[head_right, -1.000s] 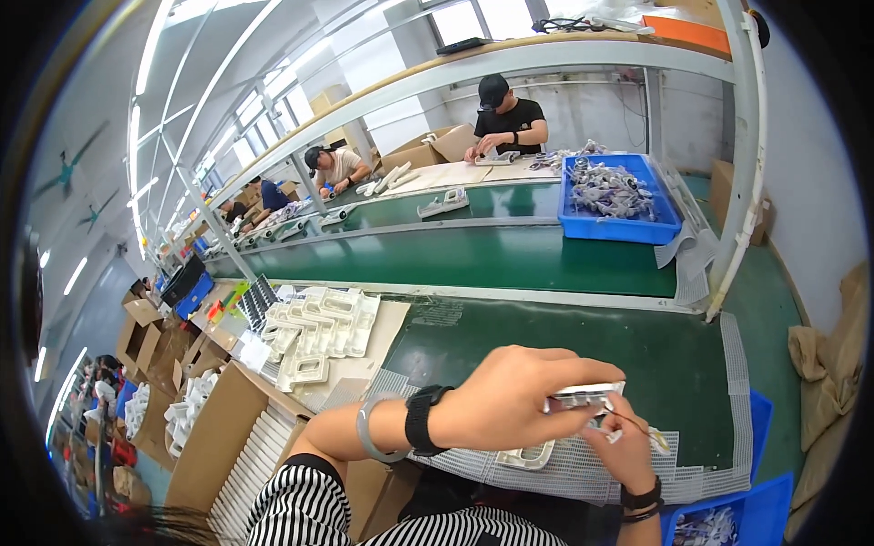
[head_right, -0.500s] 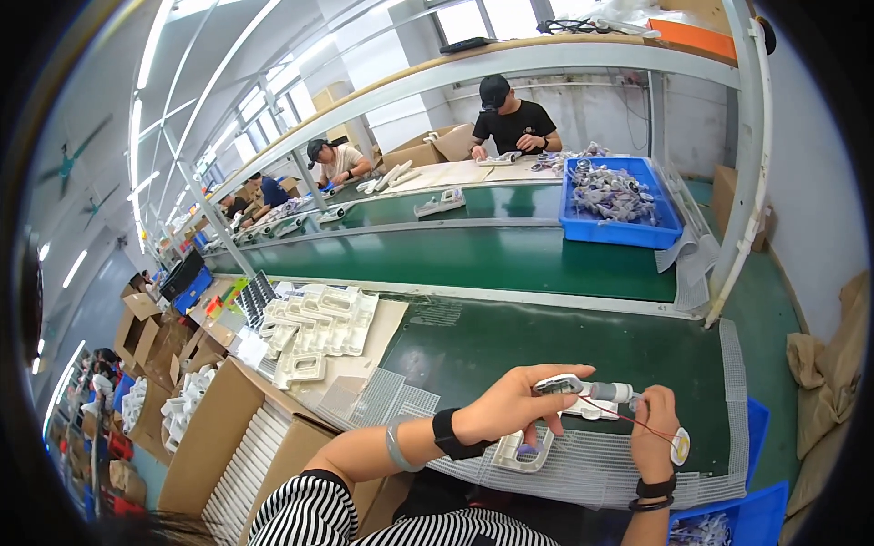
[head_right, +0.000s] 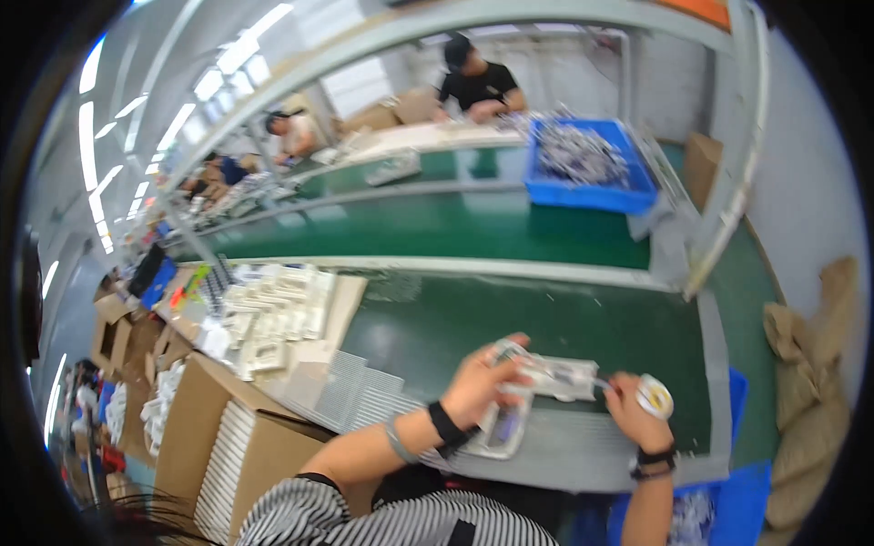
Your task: Assembling components into a plastic housing for a handheld device on a factory assembly line.
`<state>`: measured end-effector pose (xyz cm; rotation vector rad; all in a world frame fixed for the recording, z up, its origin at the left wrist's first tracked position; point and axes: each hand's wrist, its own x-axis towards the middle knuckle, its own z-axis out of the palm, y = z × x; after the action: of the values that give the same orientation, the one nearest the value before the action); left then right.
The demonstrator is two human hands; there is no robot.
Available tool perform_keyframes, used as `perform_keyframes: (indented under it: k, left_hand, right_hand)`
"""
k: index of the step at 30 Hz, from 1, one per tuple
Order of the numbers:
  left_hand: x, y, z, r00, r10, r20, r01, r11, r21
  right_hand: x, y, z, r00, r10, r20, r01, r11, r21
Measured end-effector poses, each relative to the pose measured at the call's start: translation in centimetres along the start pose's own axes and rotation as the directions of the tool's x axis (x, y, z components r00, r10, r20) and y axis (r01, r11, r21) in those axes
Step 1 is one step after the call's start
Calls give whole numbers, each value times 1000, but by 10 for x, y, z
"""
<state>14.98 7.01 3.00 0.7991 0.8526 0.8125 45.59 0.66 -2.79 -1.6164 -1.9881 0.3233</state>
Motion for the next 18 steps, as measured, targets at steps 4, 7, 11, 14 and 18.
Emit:
perform_keyframes:
  k: [4,7,11,14,18]
  left_hand:
    - [8,13,-36,984,170,-55,-134,906,402]
    - [21,13,-58,727,634,264,-495,216,842]
    - [12,23,-51,855,510,94,-256,258,932]
    - [9,19,-57,831,541,133,-170,19,985]
    - [-2,12,-57,809,583,67,-115,45,992]
  right_hand:
    - [48,-24,4,988,-120,99,129,987,-96]
    - [56,-28,16,989,-142,50,147,981,-125]
    - [56,-24,18,983,-19,185,52,983,-174]
    - [66,-42,7,975,20,222,31,974,-225]
    - [77,-59,13,964,-252,80,262,951,-162]
